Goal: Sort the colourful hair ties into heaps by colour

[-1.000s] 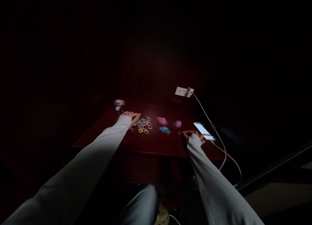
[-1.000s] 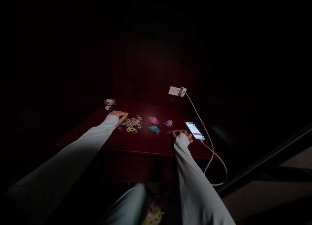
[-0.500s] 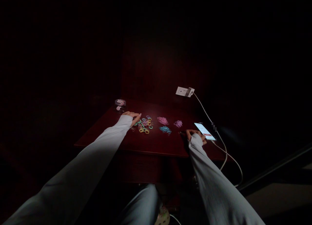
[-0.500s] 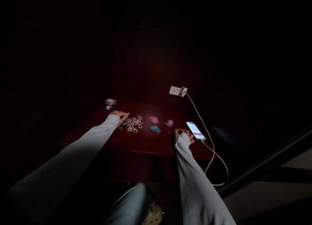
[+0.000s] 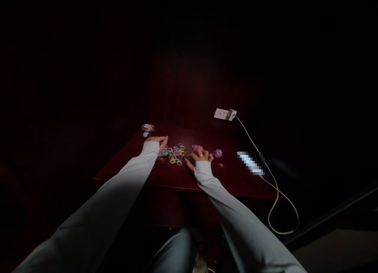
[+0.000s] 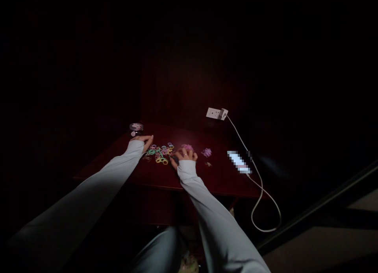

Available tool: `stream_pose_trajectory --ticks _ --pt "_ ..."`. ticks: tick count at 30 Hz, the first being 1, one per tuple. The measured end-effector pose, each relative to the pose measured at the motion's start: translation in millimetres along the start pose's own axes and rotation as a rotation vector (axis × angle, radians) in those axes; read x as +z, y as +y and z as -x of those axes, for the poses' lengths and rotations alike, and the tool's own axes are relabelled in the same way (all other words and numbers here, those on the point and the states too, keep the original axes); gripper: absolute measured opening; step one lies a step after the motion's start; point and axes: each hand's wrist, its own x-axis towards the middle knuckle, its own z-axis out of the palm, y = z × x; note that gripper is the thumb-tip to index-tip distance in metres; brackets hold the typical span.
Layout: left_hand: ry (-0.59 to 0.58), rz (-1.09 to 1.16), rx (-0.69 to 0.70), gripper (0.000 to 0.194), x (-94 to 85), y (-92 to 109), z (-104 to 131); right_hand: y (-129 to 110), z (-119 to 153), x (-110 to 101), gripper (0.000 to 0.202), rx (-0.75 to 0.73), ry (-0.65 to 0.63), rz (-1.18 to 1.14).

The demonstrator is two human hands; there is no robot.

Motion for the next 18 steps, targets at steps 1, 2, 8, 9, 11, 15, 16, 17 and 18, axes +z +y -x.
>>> stream_pose_trajectory --ticks 1,2,8,9,11,15,16,17,18 --pt "0.004 -0.006 -0.013 0.045 -0.5 0.4 0.1 -11.0 -3.3 5.1 0.022 -0.039 -0.024 -0.022" --pt "0.009 -0.008 -0.024 0.045 -0.7 0.5 -0.1 -20.6 -6.5 9.9 0.023 -0.075 -0.045 -0.046" --pt "-0.063 0.014 -0.097 0.041 -0.3 -2.2 -5.2 -48.8 -23.6 31.8 0.026 -0.174 -0.082 -0.168" --pt "-0.073 0.021 -0.097 0.041 -0.4 -2.2 -5.6 -49.9 -26.1 34.5 0.026 -0.18 -0.091 -0.18" --pt "-0.063 0.03 -0.086 0.041 -0.4 -1.9 -5.3 -50.9 -30.4 38.9 0.025 -0.196 -0.111 -0.202" --pt "-0.059 0.032 -0.088 0.041 -0.1 -1.8 -4.1 -50.5 -34.9 44.7 0.028 -0.187 -0.127 -0.225" --pt "-0.073 0.032 -0.094 0.041 0.0 -2.2 -4.2 -50.3 -35.4 46.0 0.029 -0.174 -0.136 -0.228" --pt "-0.089 0.031 -0.096 0.041 -0.1 -2.6 -4.4 -50.0 -35.8 47.3 0.03 -0.159 -0.149 -0.231" --pt "-0.103 0.029 -0.096 0.042 -0.3 -3.0 -4.6 -49.7 -36.1 48.6 0.03 -0.148 -0.161 -0.236"
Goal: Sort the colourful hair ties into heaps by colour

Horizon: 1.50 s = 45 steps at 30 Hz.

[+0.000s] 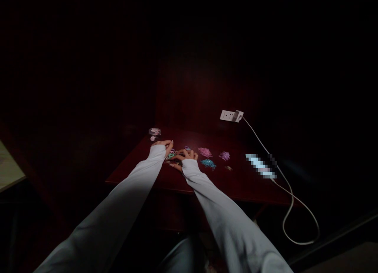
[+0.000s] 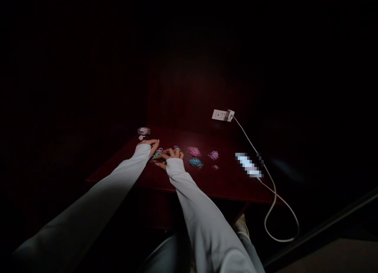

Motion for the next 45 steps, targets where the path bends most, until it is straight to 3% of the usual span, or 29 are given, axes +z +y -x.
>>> stream_pose_trajectory --ticks 16,22,30,45 --pt "-0.027 -0.001 0.04 0.043 -2.3 1.5 2.8 1.8 -1.5 4.6 0.014 0.015 0.016 -0.091" --pt "-0.055 0.0 0.056 0.042 2.7 -1.7 0.8 4.1 0.3 -2.0 0.022 0.178 0.142 -0.199" --pt "-0.26 0.115 0.417 0.039 22.7 -4.9 3.2 5.0 4.2 -7.9 0.036 0.421 0.327 -0.21" --pt "-0.31 0.123 0.437 0.044 21.3 -7.8 2.8 9.9 2.2 -2.2 0.038 0.438 0.331 -0.271"
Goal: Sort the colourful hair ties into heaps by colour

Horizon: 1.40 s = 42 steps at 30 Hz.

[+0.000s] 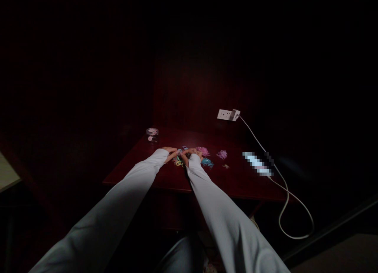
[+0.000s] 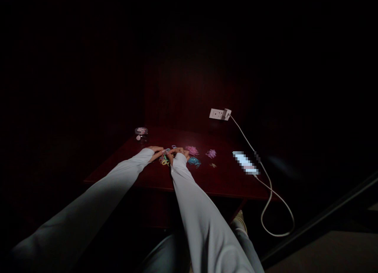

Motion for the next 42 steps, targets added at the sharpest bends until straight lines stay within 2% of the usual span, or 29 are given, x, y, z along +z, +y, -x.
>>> stream_pose_trajectory --ticks 6,9,13,19,26,34,42 --pt "0.006 -0.01 0.012 0.039 -1.5 0.6 0.2 0.7 -5.0 3.9 0.041 0.052 -0.034 0.045" --pt "0.021 -0.012 0.01 0.039 -1.4 -0.8 -0.3 0.8 -6.9 3.4 0.04 0.071 -0.007 0.018" --pt "0.036 -0.012 0.0 0.038 0.6 -3.8 -1.3 0.7 -6.5 3.0 0.042 0.059 0.032 0.035" --pt "0.047 0.05 -0.007 0.039 1.2 -4.4 -1.7 -0.1 -0.5 1.7 0.04 -0.02 0.001 0.155" --pt "0.046 0.054 -0.063 0.039 1.0 -1.2 -2.9 -0.1 3.1 -2.3 0.042 -0.043 0.013 0.016" --pt "0.048 0.03 -0.032 0.04 2.7 -5.7 -2.5 -3.2 -3.1 -3.3 0.026 0.064 -0.096 0.09" --pt "0.043 0.037 -0.029 0.04 0.9 -3.4 -1.4 -3.4 -2.0 -3.6 0.026 0.022 -0.102 0.085"
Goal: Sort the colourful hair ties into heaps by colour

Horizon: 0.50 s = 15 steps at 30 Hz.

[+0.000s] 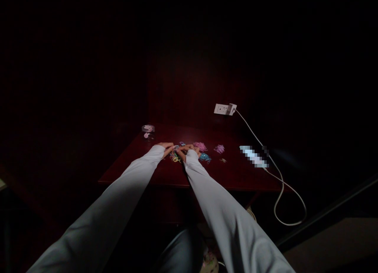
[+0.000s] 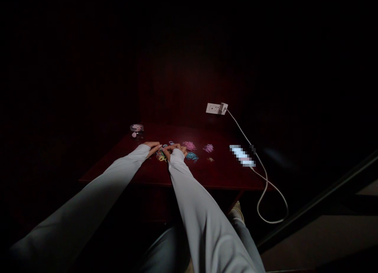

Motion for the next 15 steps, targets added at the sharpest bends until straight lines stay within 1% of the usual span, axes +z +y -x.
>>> stream_pose_trajectory --ticks 4,7,9,11,13,15 --pt "0.004 -0.018 0.012 0.04 -0.3 1.0 0.6 -1.2 0.7 0.7 0.023 0.019 0.016 -0.054" --pt "0.026 -0.052 -0.006 0.043 -0.1 2.0 1.3 4.0 0.3 -8.6 0.026 0.015 0.028 -0.055" --pt "0.042 -0.062 -0.006 0.045 0.0 2.3 1.8 14.8 -1.2 -22.7 0.029 -0.02 0.053 -0.023" --pt "0.058 -0.063 0.01 0.045 -0.1 2.0 2.3 31.6 -2.9 -42.2 0.031 -0.05 0.102 0.039" --pt "0.06 -0.075 0.026 0.044 -0.3 1.5 2.4 52.0 -3.5 -63.7 0.031 0.001 0.182 0.128" --pt "0.047 -0.097 0.029 0.044 -0.2 1.0 2.1 72.4 -2.1 -83.8 0.035 0.052 0.238 0.172"
